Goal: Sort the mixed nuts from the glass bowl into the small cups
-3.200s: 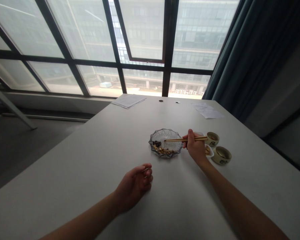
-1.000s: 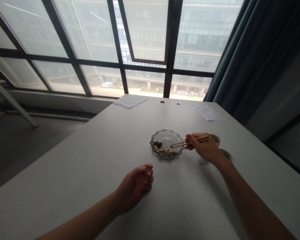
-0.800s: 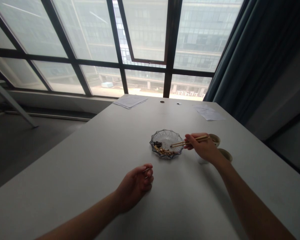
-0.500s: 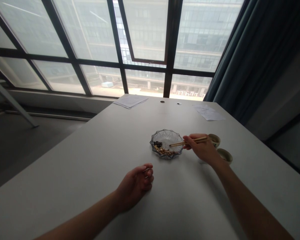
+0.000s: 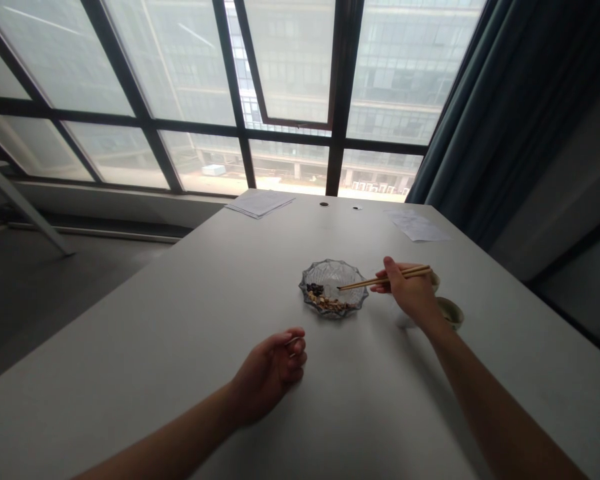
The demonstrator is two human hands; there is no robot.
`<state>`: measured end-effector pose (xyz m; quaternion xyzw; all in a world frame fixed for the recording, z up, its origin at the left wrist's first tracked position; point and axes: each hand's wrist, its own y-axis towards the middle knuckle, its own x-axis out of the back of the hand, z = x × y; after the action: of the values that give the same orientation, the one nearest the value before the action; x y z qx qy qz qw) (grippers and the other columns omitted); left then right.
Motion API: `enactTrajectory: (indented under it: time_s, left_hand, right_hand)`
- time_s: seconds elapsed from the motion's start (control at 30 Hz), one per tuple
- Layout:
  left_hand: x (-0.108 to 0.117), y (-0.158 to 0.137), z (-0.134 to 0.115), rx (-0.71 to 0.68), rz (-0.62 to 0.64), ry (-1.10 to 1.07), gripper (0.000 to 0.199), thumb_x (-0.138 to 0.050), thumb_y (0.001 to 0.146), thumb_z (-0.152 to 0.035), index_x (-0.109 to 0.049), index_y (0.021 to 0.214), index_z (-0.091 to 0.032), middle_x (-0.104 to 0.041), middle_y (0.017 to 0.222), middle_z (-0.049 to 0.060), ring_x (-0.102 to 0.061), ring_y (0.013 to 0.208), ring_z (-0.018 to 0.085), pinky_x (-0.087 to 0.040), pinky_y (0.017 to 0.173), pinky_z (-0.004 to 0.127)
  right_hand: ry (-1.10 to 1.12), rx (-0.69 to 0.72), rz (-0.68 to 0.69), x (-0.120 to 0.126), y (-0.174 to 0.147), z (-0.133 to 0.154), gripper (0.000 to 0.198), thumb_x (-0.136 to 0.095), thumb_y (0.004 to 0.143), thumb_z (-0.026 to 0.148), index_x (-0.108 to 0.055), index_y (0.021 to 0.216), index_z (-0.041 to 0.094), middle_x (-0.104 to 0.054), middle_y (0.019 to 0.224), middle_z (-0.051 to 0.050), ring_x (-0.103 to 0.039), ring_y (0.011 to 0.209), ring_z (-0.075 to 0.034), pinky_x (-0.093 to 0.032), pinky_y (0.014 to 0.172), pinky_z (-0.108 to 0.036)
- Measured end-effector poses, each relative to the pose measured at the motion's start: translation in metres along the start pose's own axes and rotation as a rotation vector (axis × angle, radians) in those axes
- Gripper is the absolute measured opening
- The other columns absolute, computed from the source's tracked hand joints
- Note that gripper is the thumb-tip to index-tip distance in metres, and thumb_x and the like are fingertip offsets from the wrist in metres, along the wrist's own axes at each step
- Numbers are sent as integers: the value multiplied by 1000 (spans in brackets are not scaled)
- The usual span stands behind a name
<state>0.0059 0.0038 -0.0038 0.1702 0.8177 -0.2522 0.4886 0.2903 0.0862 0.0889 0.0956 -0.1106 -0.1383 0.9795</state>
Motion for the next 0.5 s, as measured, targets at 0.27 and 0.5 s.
enactTrajectory:
  time_s: [0.27, 0.5]
  left_hand:
    - [2, 1, -1, 1, 0, -3, 16, -78, 84, -13, -69, 97, -10, -53, 77, 1, -48, 61, 11, -35, 50, 20]
    - [2, -1, -3, 5, 9, -1, 14, -75, 87, -12, -69, 99, -10, -53, 78, 0, -47, 61, 11, -36, 51, 20]
  right_hand:
    - [42, -12, -67, 31, -1, 29, 43, -74, 87, 54, -73, 72, 14, -76, 68, -12, -77, 57, -24, -65, 52, -27]
    - [-2, 38, -292, 97, -14, 78, 33, -74, 90, 45, -73, 70, 18, -77, 74, -12, -73, 52, -20, -65, 53, -29]
